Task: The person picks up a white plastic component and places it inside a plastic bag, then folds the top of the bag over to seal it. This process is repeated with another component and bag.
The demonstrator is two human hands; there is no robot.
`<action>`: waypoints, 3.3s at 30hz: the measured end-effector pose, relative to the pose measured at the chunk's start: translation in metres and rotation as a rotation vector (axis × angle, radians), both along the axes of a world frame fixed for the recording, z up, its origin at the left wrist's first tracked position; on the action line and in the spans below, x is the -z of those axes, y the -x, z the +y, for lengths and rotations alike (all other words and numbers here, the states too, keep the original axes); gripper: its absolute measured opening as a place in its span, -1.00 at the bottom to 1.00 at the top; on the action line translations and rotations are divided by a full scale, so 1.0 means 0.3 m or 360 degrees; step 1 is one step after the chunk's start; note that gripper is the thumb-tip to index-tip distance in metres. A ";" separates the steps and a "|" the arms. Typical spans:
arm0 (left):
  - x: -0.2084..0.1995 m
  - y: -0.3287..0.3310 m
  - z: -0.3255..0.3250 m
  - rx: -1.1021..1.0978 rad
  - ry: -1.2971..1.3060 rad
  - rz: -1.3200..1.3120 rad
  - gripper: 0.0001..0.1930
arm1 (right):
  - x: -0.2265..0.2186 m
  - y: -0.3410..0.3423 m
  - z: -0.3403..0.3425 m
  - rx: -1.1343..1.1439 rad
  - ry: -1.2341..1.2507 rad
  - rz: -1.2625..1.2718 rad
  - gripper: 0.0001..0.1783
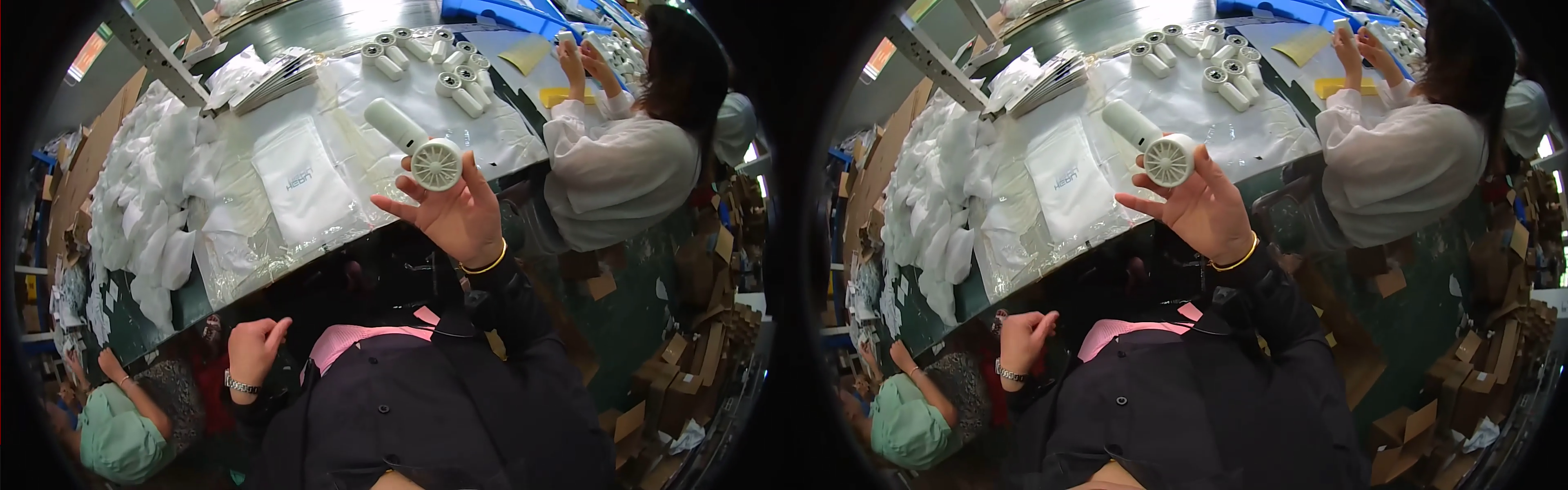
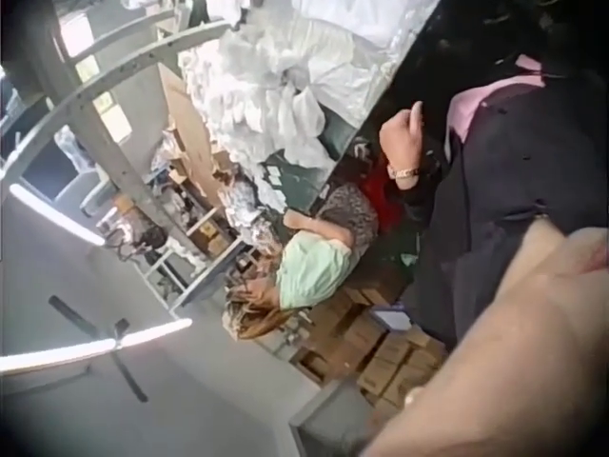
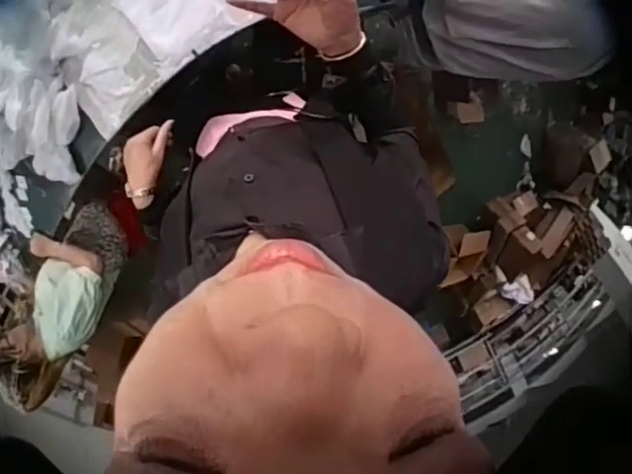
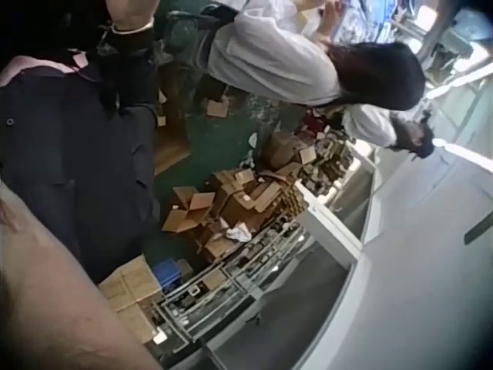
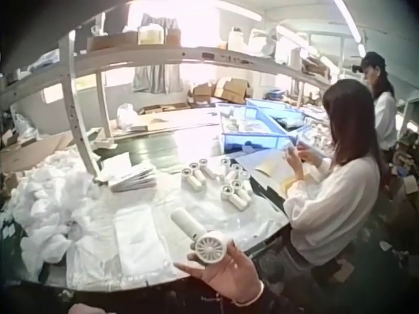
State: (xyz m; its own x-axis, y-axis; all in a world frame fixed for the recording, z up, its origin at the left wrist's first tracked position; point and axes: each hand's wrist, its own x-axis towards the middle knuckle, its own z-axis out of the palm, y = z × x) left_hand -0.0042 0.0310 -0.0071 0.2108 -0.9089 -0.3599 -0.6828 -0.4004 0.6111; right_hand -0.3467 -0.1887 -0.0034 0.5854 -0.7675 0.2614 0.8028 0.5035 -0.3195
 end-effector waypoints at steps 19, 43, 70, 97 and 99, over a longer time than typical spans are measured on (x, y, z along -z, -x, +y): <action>0.083 0.106 -0.410 0.0186 0.1357 -0.0409 -0.78 | 0.105 -0.164 0.106 0.0724 0.1564 0.1913 -0.21; 0.165 0.131 -0.497 -0.0075 0.1217 -0.0076 -0.90 | 0.173 -0.158 0.036 0.0690 0.2031 0.1711 -0.24; 0.097 0.204 -0.468 0.0027 0.1506 -0.0041 -0.92 | 0.153 -0.281 0.014 0.1145 0.2031 0.1960 -0.41; 0.105 0.213 -0.503 -0.0263 0.1247 -0.0709 -0.23 | 0.186 -0.265 0.052 0.1219 0.1718 0.2259 -0.63; 0.093 0.212 -0.454 -0.0278 0.1201 -0.0600 -0.25 | 0.180 -0.264 0.053 0.1206 0.1680 0.2272 -0.63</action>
